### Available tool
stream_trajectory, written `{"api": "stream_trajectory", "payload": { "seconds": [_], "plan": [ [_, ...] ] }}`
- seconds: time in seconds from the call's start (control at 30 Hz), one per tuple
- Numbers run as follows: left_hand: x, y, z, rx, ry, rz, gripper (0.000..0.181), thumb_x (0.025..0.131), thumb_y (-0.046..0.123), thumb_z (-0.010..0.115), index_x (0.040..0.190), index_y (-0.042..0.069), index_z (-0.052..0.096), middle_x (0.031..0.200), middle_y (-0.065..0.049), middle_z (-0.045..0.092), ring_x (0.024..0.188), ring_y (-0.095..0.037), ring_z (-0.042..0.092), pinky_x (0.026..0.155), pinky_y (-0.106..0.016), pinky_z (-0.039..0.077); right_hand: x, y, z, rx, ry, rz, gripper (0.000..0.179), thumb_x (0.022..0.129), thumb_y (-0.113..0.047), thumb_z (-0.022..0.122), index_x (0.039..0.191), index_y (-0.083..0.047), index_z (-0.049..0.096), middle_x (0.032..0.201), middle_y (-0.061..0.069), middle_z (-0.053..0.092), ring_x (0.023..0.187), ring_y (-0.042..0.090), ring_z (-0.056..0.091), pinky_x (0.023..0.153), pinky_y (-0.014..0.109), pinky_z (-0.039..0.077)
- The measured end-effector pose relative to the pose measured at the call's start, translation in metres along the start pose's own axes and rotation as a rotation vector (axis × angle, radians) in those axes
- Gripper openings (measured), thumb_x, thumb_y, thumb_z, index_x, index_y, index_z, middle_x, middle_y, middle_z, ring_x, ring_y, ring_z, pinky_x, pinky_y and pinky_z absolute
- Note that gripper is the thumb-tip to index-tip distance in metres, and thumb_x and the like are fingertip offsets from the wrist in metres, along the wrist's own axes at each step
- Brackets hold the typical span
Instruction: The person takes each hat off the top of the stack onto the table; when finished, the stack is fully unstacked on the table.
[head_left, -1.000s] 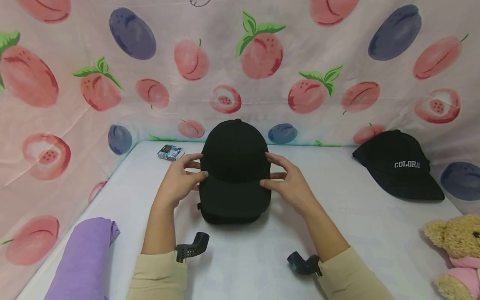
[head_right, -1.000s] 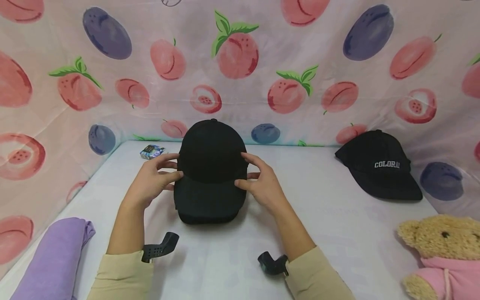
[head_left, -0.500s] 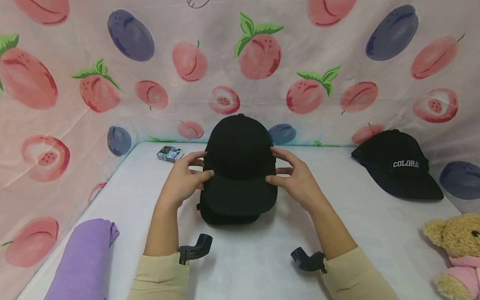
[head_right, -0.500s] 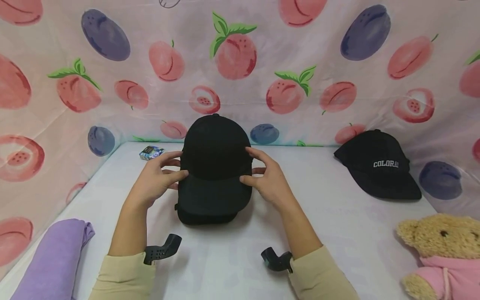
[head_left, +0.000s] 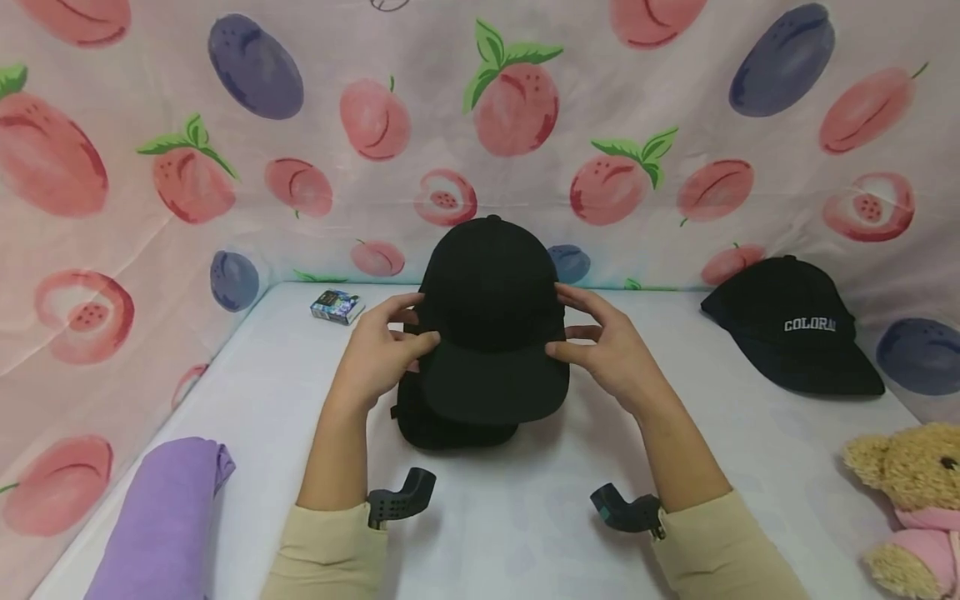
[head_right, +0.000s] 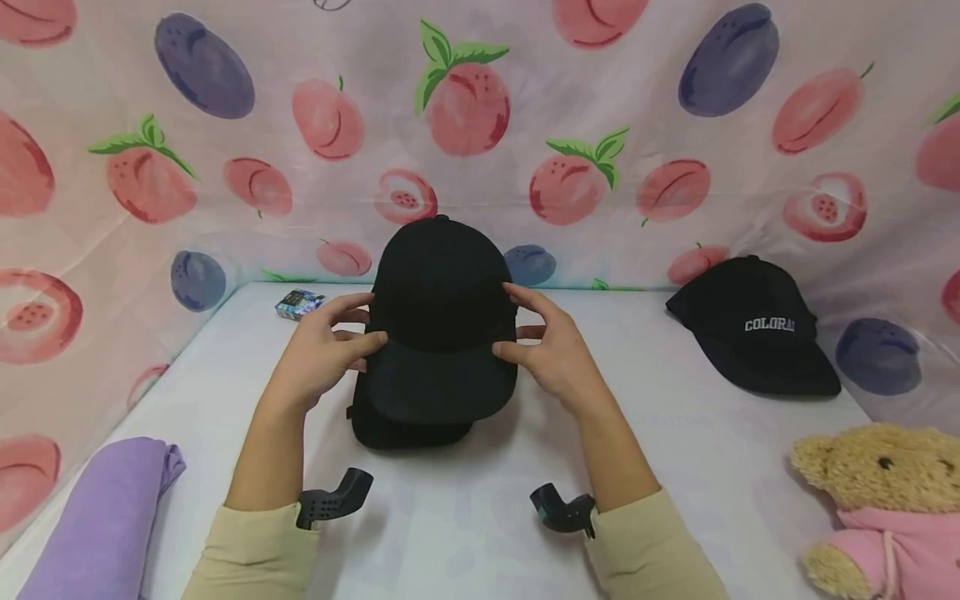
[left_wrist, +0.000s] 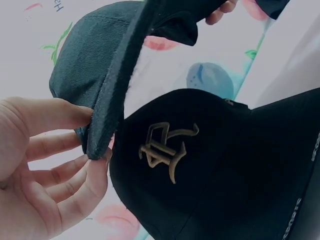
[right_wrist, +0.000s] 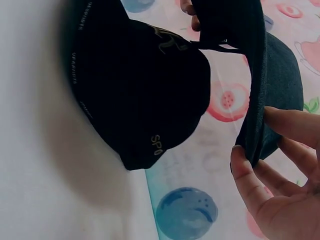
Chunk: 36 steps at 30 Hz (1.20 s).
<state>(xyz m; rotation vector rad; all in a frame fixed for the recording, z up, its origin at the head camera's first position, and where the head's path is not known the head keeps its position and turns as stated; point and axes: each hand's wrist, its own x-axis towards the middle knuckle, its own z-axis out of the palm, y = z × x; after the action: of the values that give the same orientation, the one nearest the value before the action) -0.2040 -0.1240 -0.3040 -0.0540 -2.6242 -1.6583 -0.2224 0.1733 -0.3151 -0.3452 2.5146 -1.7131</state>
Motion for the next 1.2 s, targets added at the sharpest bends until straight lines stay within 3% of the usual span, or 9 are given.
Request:
{"api": "stream_trajectory", "payload": {
  "seconds": [0.67, 0.9, 1.2],
  "plan": [
    [0.006, 0.009, 0.019, -0.031, -0.007, 0.031, 0.062, 0.096, 0.015, 0.073, 0.153, 0.016, 0.049, 0.140, -0.015, 0.056, 0.093, -0.025, 0.068, 0.073, -0.031, 0.061, -0.005, -0.008, -0.022, -0.041, 0.015, -0.007, 0.081, 0.092, -0.011, 0.075, 0.161, -0.029, 0.037, 0.167, 0.002, 0.035, 0.134, 0.037, 0.052, 0.107, 0.056, 0.047],
    [0.006, 0.014, 0.028, -0.064, -0.027, 0.030, 0.063, 0.095, 0.014, 0.073, 0.153, 0.014, 0.049, 0.141, -0.016, 0.055, 0.089, -0.023, 0.068, 0.075, -0.038, 0.063, -0.009, -0.007, -0.031, -0.065, 0.028, 0.013, 0.082, 0.092, -0.011, 0.074, 0.162, -0.029, 0.035, 0.168, 0.001, 0.034, 0.136, 0.037, 0.050, 0.109, 0.058, 0.047],
    [0.010, 0.019, 0.041, -0.068, -0.019, 0.041, 0.062, 0.095, 0.013, 0.073, 0.152, 0.014, 0.050, 0.140, -0.015, 0.056, 0.081, -0.021, 0.067, 0.067, -0.029, 0.059, -0.011, -0.004, -0.041, -0.079, 0.040, 0.001, 0.085, 0.092, -0.011, 0.074, 0.163, -0.032, 0.033, 0.168, 0.002, 0.033, 0.137, 0.039, 0.049, 0.107, 0.059, 0.047]
  ]
}}
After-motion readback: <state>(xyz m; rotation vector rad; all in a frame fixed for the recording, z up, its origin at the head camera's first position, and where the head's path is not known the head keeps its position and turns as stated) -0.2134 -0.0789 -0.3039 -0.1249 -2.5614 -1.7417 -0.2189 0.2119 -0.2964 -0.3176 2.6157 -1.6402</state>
